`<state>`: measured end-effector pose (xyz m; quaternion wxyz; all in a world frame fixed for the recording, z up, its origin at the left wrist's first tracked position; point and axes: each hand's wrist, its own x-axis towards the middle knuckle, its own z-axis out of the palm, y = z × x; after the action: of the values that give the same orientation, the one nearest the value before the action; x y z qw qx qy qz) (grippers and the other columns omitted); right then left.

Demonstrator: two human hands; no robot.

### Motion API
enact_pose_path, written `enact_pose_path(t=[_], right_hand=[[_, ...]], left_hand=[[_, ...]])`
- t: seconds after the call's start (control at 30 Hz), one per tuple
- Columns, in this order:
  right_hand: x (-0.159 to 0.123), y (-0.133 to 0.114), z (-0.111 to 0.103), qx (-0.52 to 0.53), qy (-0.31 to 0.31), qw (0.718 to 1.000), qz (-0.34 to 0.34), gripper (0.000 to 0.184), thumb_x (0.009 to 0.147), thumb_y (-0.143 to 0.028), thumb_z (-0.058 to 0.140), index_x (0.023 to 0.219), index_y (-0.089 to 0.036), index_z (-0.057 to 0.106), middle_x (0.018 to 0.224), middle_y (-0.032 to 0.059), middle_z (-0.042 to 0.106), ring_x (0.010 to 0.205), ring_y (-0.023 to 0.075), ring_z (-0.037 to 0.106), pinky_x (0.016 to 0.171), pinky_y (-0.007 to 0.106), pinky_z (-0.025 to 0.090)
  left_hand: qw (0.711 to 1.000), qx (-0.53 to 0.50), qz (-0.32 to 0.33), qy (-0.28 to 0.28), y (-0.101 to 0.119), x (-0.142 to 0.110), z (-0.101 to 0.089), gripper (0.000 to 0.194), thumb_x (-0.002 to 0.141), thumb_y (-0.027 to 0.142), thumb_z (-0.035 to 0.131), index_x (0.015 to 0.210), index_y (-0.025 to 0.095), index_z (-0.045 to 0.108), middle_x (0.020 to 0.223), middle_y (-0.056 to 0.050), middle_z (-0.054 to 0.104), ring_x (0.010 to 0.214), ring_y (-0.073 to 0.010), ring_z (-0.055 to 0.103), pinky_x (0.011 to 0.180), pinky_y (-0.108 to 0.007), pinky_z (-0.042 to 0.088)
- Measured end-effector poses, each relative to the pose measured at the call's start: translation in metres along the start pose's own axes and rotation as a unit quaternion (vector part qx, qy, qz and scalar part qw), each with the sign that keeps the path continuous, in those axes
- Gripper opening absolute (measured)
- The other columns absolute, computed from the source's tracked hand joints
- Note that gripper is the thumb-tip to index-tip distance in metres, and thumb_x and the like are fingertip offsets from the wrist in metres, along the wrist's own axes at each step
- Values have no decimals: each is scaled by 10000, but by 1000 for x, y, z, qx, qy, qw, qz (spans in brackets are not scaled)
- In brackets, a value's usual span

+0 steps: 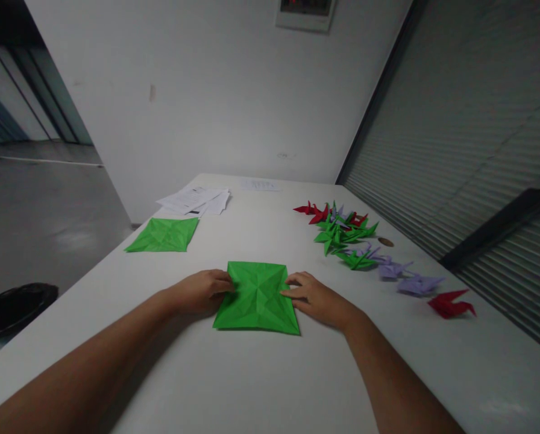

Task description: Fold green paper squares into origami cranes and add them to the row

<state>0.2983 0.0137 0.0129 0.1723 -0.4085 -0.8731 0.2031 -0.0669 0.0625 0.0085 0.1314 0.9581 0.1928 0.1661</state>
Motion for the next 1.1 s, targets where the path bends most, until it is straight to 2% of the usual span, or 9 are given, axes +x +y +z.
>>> enact_pose_path(t=[0.13, 0.7, 0.87, 1.1], right_hand=[[1, 4, 2, -10, 2, 1000, -11, 273, 956, -246, 682, 1203, -303, 783, 1253, 106, 657, 1220, 269, 555, 1091, 443, 453], [1, 8, 5, -17, 6, 1000, 2, 249, 968, -243, 660, 1157, -321, 803, 1247, 96, 670, 1203, 268, 575, 1062, 424, 471], [2, 11, 8, -7, 22, 1000, -1, 252, 978, -206, 625, 1133, -277, 810, 1229, 113, 678, 1185, 265, 586, 1054, 443, 481], [2, 15, 7, 43, 47, 998, -3, 263, 943, -135, 609, 1085, -251, 799, 1226, 108, 694, 1174, 252, 600, 1066, 446, 478]], left_hand=[[1000, 0, 10, -5, -5, -2, 1, 287, 883, 46, 582, 1000, 201, 794, 1027, -100, 753, 912, -210, 715, 826, -293, 566], [1000, -3, 22, -5, -5, -3, -8, 281, 909, 71, 560, 954, 202, 805, 925, -95, 788, 869, -209, 725, 798, -302, 566], [999, 25, -7, -21, -4, -4, -7, 260, 868, 52, 552, 881, 189, 773, 852, -87, 745, 791, -206, 694, 734, -296, 536], [999, 20, -21, -15, -6, -6, -7, 117, 899, 176, 634, 893, 200, 748, 842, -79, 723, 769, -202, 677, 716, -278, 506]])
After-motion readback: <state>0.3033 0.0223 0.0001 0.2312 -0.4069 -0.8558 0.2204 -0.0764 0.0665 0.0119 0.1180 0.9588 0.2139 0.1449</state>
